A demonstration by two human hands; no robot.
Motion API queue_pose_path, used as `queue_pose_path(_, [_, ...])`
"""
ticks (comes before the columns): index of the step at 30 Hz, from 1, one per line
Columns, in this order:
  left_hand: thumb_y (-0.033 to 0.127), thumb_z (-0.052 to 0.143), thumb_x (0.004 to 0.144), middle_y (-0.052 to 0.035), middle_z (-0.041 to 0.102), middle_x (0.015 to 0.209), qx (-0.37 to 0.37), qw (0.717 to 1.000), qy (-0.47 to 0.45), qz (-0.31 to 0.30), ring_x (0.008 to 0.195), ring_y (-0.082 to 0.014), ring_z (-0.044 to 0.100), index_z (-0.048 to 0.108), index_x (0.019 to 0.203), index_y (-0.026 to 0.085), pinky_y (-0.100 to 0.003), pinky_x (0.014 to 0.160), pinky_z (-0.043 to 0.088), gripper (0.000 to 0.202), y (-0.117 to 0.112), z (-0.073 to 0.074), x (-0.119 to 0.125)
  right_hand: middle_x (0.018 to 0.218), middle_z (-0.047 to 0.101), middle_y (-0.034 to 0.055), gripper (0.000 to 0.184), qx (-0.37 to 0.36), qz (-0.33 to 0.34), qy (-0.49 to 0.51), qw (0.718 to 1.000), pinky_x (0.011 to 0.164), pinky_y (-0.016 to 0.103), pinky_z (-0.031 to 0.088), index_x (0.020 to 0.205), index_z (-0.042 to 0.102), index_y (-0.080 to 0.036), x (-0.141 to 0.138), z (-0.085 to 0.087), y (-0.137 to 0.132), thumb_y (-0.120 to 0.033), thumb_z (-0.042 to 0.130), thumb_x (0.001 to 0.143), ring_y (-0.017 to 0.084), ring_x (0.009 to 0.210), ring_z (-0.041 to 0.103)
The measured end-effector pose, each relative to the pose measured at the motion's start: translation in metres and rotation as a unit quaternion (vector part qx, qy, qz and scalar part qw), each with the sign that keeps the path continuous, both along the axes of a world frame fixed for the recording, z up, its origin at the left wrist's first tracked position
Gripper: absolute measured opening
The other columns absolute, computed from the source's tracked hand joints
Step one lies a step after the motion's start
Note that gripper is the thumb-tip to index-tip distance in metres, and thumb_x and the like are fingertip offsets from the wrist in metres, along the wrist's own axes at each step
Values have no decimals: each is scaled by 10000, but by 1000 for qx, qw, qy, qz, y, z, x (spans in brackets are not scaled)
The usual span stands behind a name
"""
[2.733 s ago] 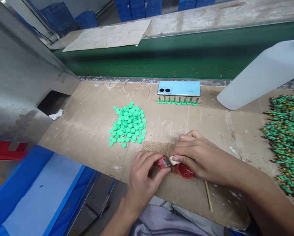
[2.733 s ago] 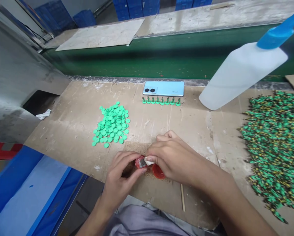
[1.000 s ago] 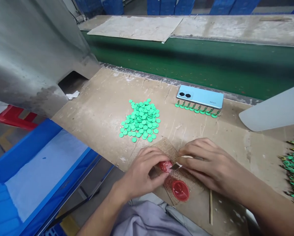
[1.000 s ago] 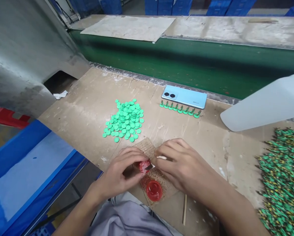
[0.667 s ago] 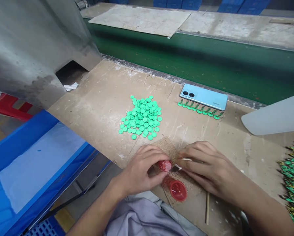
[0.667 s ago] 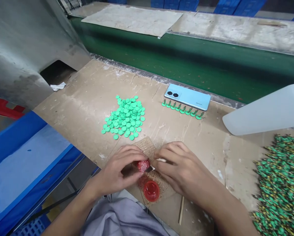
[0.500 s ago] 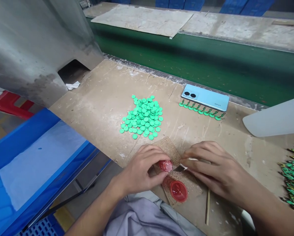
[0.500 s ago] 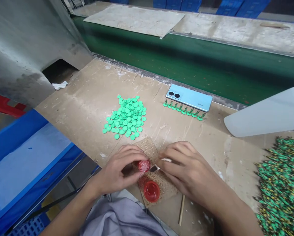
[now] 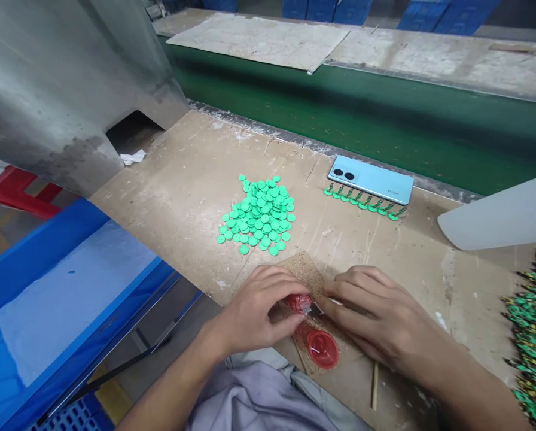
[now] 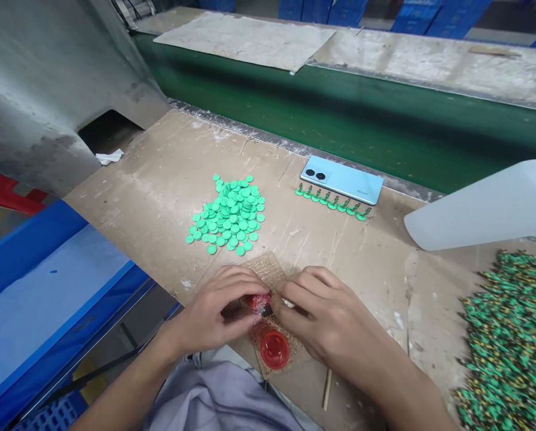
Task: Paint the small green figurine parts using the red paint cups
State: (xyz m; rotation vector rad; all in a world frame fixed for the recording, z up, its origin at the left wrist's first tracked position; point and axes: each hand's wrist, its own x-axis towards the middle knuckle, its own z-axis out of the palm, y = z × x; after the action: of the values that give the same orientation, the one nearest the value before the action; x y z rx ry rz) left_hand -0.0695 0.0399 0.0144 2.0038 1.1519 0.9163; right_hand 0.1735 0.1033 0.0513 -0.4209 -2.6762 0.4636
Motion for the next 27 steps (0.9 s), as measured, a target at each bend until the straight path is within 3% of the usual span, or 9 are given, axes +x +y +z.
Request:
queue_pose_path(6, [238,760,949,-74,781,1137,-4,1000,-13,-8,1112,-234,706,688,1192,182,-400,1034,493,260,1,-3,-3,943,673,113,208,31,13,9,999,771,368,420,1027,682,-99,-4,-3,-3,-121,485,1091,209,841,514])
queue_pose_path(15, [288,743,968,-71,788,1127,-14,1000,-17,-5,1099,-237,718,700,1197,212,-412,1017,519,246,1,-2,-1,1028,708,126,240,57,0,24,998,829,387,426,1028,665,-113,-2,-5,0,-139,442,1112,232,953,566])
queue_pose_path(21, [280,765,954,-69,784,1128,-15,1000,-14,6,1098,-233,712,694,1196,206,-406,1017,523,263,0,-1,0,1040,690,108,158,-2,6,22,1000,820,371,422,1007,638,-143,6,1,1,-68,511,1062,216,952,564])
queue_pose_path(27, [244,757,944,-63,786,1129,-20,1000,-6,4,1112,-237,705,690,1180,204,-416,1028,512,249,0,0,0,1021,672,98,235,-27,-7,-1,1000,806,375,401,912,628,-176,15,2,1,-142,480,1092,217,939,549])
